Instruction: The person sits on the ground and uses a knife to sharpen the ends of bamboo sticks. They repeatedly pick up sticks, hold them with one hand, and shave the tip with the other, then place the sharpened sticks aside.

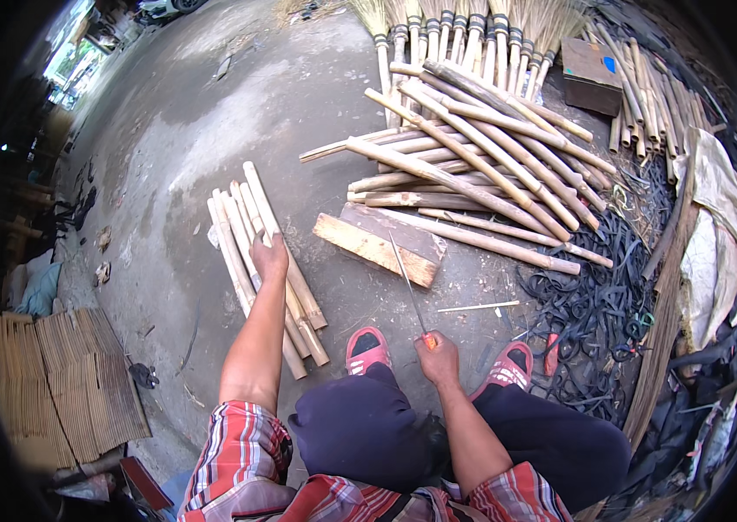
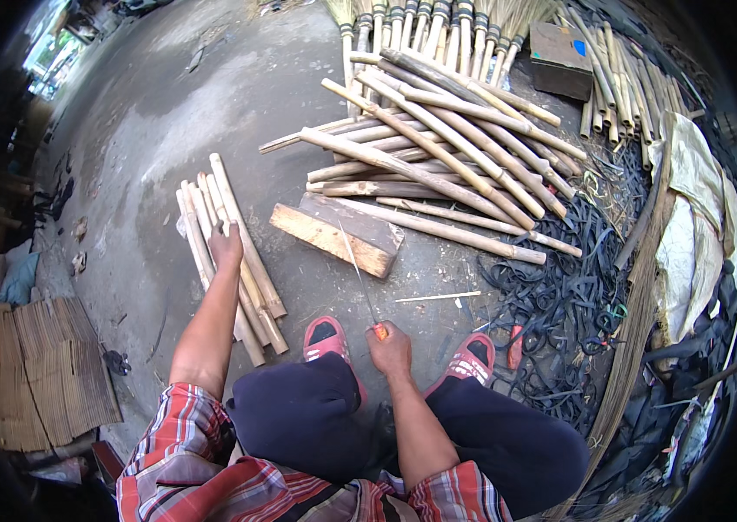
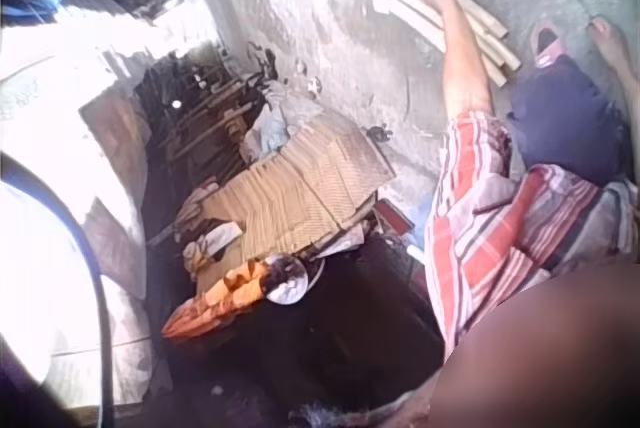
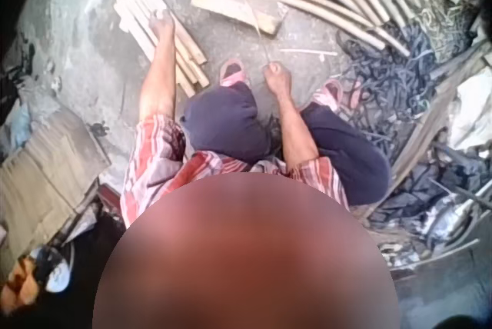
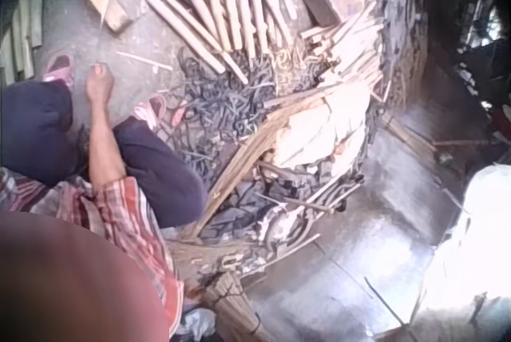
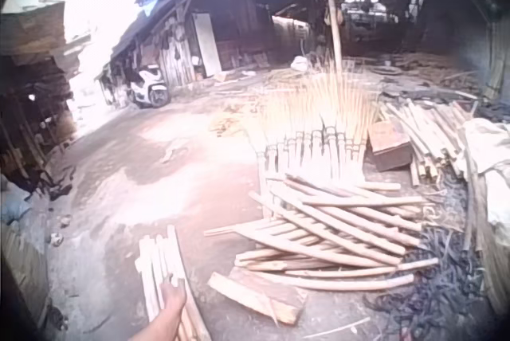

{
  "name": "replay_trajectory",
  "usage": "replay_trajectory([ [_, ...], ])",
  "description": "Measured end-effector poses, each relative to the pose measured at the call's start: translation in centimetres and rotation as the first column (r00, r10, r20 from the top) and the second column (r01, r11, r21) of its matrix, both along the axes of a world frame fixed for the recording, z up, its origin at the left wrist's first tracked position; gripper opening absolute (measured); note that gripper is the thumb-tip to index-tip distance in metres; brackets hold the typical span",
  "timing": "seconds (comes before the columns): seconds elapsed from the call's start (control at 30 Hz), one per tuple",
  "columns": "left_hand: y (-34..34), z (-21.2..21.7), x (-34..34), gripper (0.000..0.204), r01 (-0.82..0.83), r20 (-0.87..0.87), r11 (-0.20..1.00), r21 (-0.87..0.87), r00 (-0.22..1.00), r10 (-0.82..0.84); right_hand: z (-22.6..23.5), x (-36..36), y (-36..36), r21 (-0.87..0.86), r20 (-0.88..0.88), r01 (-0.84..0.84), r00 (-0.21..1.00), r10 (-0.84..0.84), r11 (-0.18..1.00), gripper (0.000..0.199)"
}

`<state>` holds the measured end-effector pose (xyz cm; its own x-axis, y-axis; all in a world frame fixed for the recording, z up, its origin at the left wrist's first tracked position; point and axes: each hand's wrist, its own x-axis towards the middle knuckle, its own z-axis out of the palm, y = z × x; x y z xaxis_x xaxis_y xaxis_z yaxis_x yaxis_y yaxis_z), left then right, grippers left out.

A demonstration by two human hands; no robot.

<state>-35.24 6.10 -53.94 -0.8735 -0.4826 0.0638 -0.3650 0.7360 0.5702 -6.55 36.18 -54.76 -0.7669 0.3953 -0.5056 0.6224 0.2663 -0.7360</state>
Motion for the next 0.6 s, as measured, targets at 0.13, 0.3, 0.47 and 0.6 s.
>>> replay_trajectory([
  [0.13, 10.8, 3.1, -7.1, 0.066, 0.253, -0.007, 0.817, 0.517, 0.957, -0.292, 0.3, -0.6, -0.5, -0.062, -0.103, 0.184, 0.976, -0.189, 0.981, 0.029],
  [0.3, 20.2, 2.3, -12.5, 0.108, -0.034, 0.234, 0.547, 0.836, 0.925, -0.300, 0.8, -1.5, 1.2, -0.058, -0.121, 0.328, 0.935, -0.333, 0.943, 0.030],
  [0.47, 22.5, 2.1, -15.4, 0.067, -0.134, 0.254, 0.397, 0.908, 0.929, -0.269, 1.2, -1.3, 3.4, 0.040, -0.093, 0.411, 0.909, -0.406, 0.911, 0.030],
  [0.6, 23.3, 4.9, -12.2, 0.056, -0.032, -0.003, -0.200, 0.979, 0.985, -0.173, 1.3, -0.9, 4.0, 0.108, -0.116, 0.455, 0.889, -0.444, 0.884, 0.030],
])
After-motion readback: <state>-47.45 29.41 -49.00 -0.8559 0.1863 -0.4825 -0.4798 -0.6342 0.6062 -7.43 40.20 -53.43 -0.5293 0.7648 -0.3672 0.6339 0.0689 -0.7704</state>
